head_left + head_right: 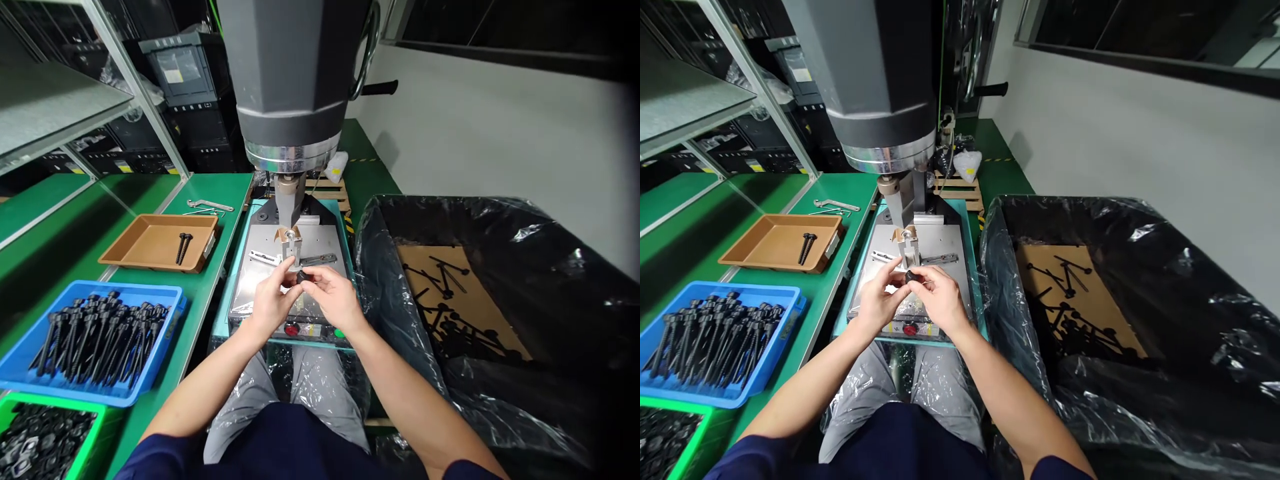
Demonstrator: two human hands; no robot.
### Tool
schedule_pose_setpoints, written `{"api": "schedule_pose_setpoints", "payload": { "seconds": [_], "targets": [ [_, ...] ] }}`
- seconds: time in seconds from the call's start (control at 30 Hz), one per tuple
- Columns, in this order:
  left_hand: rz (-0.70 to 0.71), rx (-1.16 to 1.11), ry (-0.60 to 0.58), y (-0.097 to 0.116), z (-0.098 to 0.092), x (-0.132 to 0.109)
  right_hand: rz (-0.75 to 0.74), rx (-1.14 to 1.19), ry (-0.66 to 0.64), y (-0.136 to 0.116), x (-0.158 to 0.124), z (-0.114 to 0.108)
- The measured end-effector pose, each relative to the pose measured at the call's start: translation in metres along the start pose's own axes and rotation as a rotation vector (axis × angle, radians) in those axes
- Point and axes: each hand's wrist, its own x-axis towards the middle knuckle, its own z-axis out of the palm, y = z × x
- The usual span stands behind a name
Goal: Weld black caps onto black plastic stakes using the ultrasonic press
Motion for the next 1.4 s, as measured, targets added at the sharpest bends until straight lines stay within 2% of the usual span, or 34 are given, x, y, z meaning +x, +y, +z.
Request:
{"api": "schedule_pose_setpoints", "payload": {
  "seconds": [0.1,0.27,0.47,0.57,0.67,0.77,0.9,1.03,1.2,1.4],
  "targets": [
    [-0.02,-0.03,0.044,-0.005,0.003,0.007,0.052,0.061,0.007,0.007,0.011,0.002],
    [-0.086,-0.153,0.083,-0.015,0.003,0.017,0.039,0.099,0.044,0.002,0.025,-0.001],
    [-0.093,-0.025,0.136,-0.035,-0.006,0.018,-0.069,-0.156,0.138,0.009,0.057,-0.007],
    [-0.139,0.041,0.138,-0.045,-0.011,0.018,-0.164,-0.351,0.104,0.018,0.078,-0.005],
    [-0.165,0.053,0.144,-0.053,-0.015,0.017,-0.211,-0.449,0.053,0.025,0.096,0.001],
    [-0.147,0.035,0.163,-0.059,-0.019,0.02,-0.194,-0.469,0.034,0.031,0.11,0.005],
    [-0.125,0.008,0.172,-0.066,-0.023,0.031,-0.094,-0.477,0.047,0.04,0.127,0.009],
    [-0.119,-0.029,0.19,-0.069,-0.024,0.045,-0.058,-0.487,0.0,0.045,0.135,0.007],
    [-0.12,-0.058,0.191,-0.076,-0.026,0.05,-0.238,-0.569,-0.139,0.037,0.134,-0.004],
    [-0.119,0.026,0.16,-0.083,-0.023,0.045,-0.33,-0.634,-0.108,0.036,0.136,-0.004]
  ]
}}
